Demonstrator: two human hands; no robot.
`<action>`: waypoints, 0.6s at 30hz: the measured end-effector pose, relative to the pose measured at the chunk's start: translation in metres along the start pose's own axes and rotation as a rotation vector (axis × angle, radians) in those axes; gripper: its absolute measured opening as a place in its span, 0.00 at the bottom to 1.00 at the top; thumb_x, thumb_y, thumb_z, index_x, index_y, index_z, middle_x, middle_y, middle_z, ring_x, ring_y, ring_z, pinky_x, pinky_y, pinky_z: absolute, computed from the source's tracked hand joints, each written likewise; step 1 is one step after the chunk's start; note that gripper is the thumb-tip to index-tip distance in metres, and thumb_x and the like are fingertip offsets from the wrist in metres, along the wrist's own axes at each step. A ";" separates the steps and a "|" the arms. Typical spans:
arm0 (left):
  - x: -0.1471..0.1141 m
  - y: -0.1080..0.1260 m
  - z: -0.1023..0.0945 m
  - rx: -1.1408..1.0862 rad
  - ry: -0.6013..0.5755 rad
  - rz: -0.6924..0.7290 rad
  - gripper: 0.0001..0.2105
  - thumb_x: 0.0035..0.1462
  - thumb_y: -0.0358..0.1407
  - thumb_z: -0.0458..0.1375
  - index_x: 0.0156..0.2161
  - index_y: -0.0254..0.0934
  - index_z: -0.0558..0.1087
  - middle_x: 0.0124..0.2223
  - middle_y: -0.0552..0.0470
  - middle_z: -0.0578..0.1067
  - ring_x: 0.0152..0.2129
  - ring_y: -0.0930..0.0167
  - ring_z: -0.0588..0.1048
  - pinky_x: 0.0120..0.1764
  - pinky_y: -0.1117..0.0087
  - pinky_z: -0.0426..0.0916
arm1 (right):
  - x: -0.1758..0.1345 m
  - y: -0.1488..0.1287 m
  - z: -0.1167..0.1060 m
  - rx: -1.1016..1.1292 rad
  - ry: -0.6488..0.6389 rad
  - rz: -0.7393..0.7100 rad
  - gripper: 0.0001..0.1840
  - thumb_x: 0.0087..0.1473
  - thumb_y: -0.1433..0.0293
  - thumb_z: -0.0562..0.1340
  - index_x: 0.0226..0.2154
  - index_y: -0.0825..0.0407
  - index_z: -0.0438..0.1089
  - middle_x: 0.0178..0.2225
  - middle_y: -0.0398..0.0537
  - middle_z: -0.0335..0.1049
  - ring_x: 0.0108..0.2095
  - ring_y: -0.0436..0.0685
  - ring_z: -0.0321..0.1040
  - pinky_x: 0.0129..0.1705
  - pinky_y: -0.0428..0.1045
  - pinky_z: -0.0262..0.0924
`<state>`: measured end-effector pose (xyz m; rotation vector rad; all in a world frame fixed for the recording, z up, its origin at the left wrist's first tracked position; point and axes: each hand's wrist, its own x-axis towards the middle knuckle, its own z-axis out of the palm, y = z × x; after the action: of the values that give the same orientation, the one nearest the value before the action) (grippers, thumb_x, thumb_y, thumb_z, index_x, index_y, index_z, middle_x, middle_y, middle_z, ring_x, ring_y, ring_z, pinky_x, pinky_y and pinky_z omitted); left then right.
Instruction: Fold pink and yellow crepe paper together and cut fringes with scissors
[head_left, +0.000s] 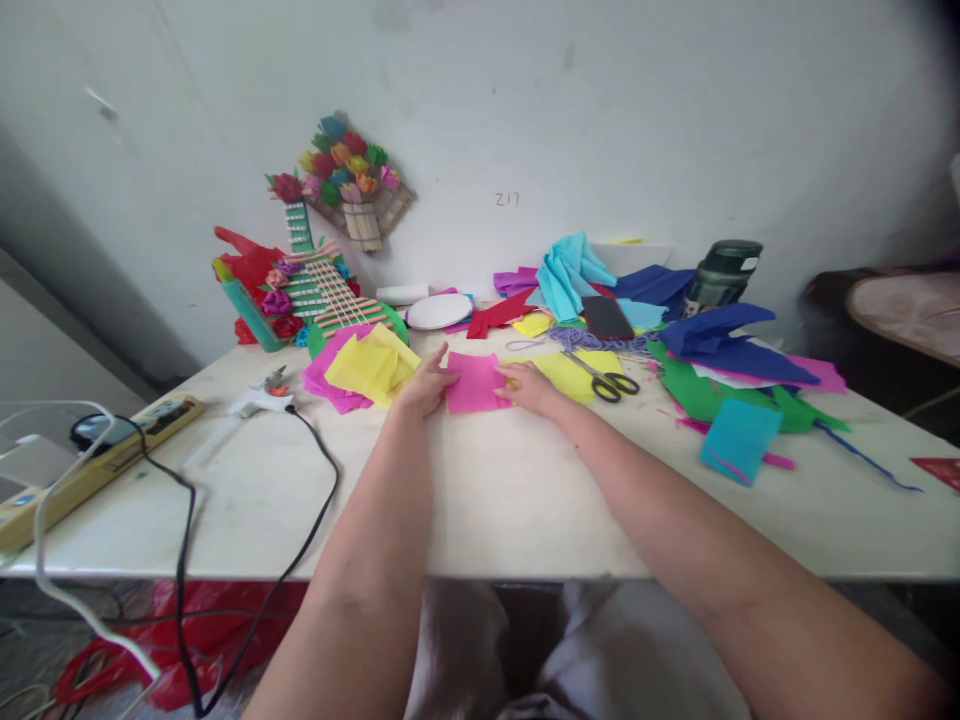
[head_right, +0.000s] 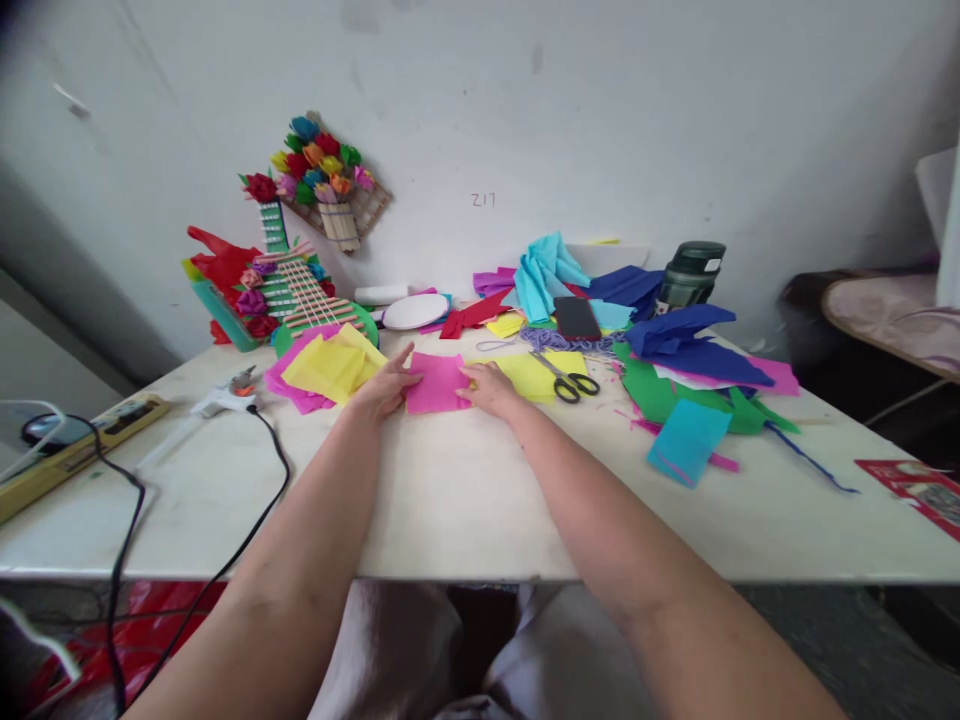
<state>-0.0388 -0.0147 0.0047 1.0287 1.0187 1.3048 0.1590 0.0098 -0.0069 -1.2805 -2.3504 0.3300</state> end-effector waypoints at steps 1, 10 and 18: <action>0.000 0.000 0.000 -0.001 0.005 0.000 0.42 0.45 0.17 0.54 0.63 0.38 0.43 0.25 0.54 0.73 0.20 0.75 0.72 0.29 0.74 0.69 | 0.000 0.000 0.000 -0.004 0.001 -0.003 0.27 0.49 0.65 0.60 0.52 0.54 0.64 0.53 0.50 0.63 0.54 0.61 0.55 0.56 0.54 0.50; 0.001 0.000 0.001 -0.022 -0.023 0.045 0.45 0.43 0.15 0.53 0.63 0.44 0.39 0.26 0.55 0.74 0.19 0.75 0.72 0.30 0.70 0.70 | 0.000 -0.002 0.001 -0.047 -0.005 -0.004 0.28 0.51 0.63 0.58 0.53 0.56 0.63 0.55 0.51 0.60 0.55 0.61 0.53 0.56 0.55 0.47; 0.003 -0.002 0.000 0.031 0.005 0.057 0.46 0.42 0.16 0.56 0.63 0.41 0.40 0.24 0.56 0.73 0.19 0.74 0.73 0.29 0.71 0.69 | 0.004 0.005 0.008 -0.006 0.102 -0.038 0.21 0.48 0.68 0.60 0.48 0.51 0.68 0.51 0.51 0.64 0.53 0.60 0.57 0.55 0.57 0.49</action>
<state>-0.0379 -0.0121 0.0025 1.0852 1.0230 1.3427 0.1570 0.0163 -0.0152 -1.2251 -2.2881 0.2397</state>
